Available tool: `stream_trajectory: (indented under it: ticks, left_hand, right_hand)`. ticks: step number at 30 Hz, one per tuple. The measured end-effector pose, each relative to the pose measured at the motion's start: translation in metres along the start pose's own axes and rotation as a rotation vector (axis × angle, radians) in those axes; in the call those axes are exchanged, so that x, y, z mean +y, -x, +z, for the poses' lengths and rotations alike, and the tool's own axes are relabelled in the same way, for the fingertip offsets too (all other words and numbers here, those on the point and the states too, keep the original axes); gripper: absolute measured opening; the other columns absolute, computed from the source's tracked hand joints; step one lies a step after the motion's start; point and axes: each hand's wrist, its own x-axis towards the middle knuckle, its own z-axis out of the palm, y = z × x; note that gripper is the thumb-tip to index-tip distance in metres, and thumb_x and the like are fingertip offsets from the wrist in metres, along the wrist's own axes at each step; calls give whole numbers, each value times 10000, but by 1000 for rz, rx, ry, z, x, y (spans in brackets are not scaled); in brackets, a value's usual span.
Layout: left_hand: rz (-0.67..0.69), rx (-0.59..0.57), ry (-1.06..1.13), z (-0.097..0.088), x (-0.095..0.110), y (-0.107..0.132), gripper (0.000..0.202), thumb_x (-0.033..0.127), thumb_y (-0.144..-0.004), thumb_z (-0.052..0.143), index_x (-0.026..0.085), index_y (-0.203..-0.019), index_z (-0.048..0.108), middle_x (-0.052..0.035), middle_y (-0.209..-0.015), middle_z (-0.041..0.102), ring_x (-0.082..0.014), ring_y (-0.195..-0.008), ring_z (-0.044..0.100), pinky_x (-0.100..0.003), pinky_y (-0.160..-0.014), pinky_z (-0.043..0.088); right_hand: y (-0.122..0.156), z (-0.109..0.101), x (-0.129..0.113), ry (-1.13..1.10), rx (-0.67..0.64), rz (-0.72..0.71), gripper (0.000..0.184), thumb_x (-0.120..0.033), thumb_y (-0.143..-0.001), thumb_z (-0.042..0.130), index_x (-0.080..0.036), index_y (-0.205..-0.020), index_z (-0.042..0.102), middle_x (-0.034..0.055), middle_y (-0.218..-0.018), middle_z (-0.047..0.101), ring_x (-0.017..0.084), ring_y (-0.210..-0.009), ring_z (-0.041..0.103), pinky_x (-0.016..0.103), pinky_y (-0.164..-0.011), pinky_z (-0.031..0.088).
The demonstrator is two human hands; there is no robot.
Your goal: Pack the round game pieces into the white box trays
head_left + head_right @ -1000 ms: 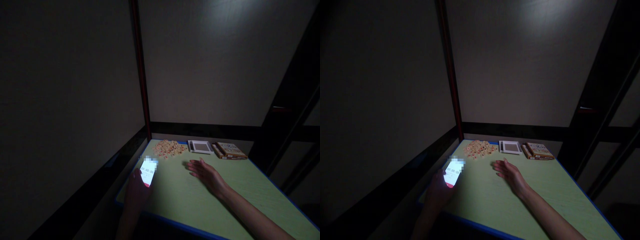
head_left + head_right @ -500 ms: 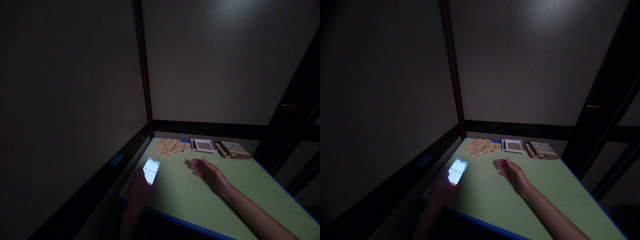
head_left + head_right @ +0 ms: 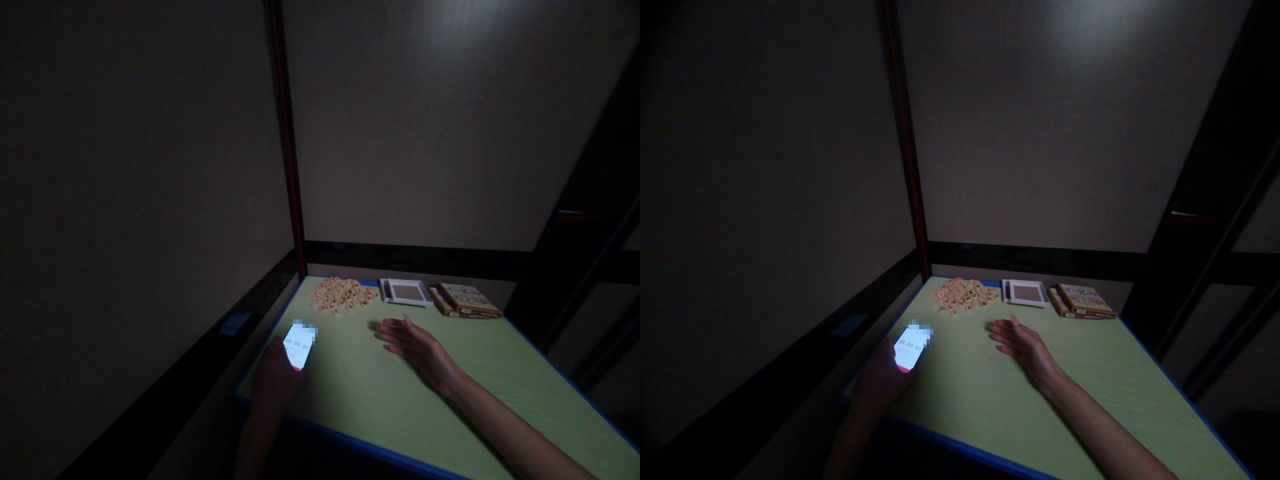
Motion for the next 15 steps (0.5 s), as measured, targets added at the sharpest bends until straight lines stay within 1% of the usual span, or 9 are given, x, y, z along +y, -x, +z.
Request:
stream_trajectory:
  ticks: [5, 9, 12, 15]
  left_hand:
    - [-42, -55, 33, -6, -2, 1, 393, 331, -745, 663, 172, -1045, 464, -143, -1043, 670, -280, -953, 669, -305, -711, 453]
    - [-45, -84, 81, -7, -8, 3, 334, 416, -774, 610, 199, -980, 462, -138, -1018, 685, -288, -929, 679, -328, -710, 475]
    - [-62, -92, 71, -4, -15, 0, 351, 487, -783, 568, 204, -966, 469, -144, -1018, 684, -301, -922, 677, -363, -733, 490]
    - [-40, -85, 93, 2, -23, -4, 418, 564, -769, 542, 205, -976, 487, -148, -1051, 678, -311, -923, 676, -393, -747, 502]
  right_hand:
    - [-1, -1, 1, 5, -2, -14, 423, -553, -835, 630, -196, -1048, 714, 142, -1213, 690, 304, -1141, 627, 478, -1024, 416]
    - [-4, -2, 5, 48, 15, -54, 519, -634, -747, 691, -191, -1016, 728, 144, -1172, 707, 310, -1111, 633, 481, -1005, 412]
    - [-8, -5, 10, 117, 25, -146, 587, -687, -683, 715, -177, -974, 741, 144, -1117, 724, 310, -1072, 639, 479, -998, 402]
    - [-11, -8, 13, 221, 25, -246, 596, -704, -696, 691, -171, -957, 746, 127, -1076, 733, 293, -1038, 640, 467, -990, 403]
